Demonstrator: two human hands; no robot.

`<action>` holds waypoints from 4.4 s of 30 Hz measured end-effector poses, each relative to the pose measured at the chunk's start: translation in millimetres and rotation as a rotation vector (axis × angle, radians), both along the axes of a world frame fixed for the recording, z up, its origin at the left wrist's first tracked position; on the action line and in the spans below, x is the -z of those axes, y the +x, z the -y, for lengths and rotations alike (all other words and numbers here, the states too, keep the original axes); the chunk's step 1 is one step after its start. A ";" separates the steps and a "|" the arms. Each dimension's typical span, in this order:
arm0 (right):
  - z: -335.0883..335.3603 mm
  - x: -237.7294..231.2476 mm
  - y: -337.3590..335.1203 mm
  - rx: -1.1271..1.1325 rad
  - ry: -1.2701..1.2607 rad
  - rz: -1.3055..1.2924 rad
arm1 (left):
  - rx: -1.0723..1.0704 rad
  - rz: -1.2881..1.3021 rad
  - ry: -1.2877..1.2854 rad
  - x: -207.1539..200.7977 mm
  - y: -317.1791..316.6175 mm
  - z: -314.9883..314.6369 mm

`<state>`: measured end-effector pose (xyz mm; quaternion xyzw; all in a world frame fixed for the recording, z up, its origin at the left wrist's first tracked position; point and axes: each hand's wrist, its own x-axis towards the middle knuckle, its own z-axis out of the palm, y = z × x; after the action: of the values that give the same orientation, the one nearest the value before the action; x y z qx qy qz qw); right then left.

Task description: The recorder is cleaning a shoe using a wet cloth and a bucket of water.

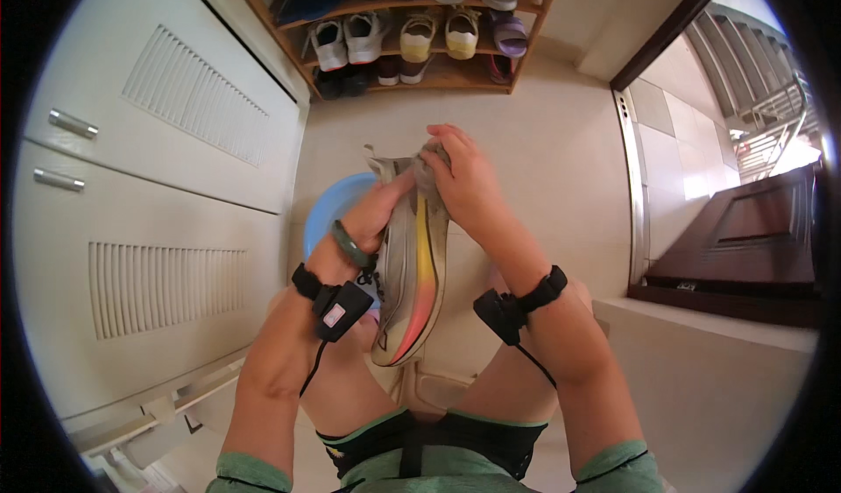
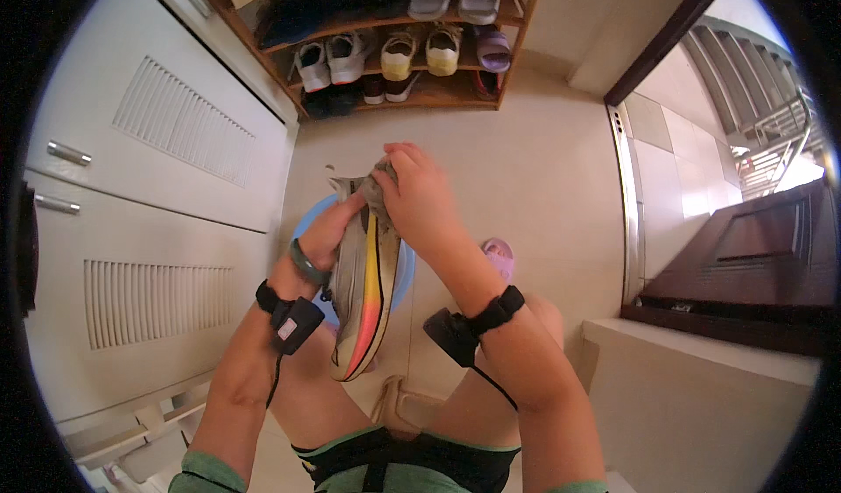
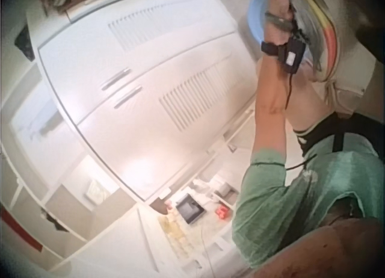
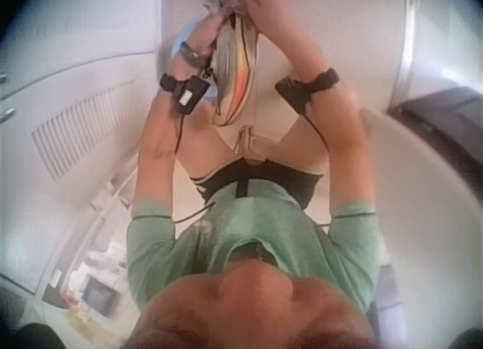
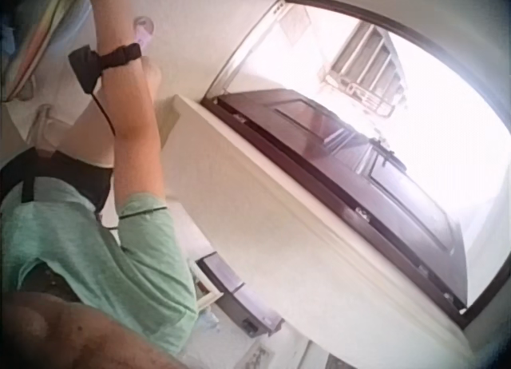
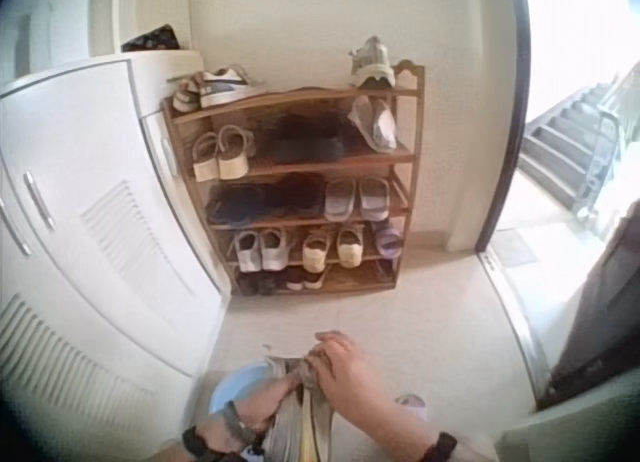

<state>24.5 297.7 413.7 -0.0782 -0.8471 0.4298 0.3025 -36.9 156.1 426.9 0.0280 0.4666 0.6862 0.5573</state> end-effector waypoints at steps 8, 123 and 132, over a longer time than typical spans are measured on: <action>-24.0 5.4 -2.9 0.042 -0.183 0.385 | 0.132 -0.473 -0.060 3.0 21.9 -2.8; -48.6 3.1 6.4 0.055 -1.088 0.008 | -0.603 0.448 0.085 44.6 -44.5 30.5; -52.6 -4.3 9.7 0.188 -0.378 0.206 | -0.637 0.456 0.079 41.7 -45.8 26.3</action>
<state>34.3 350.3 418.0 -0.2556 -0.7670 0.5404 0.2332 -82.7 129.8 385.2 -0.2499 0.2892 0.8310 0.4041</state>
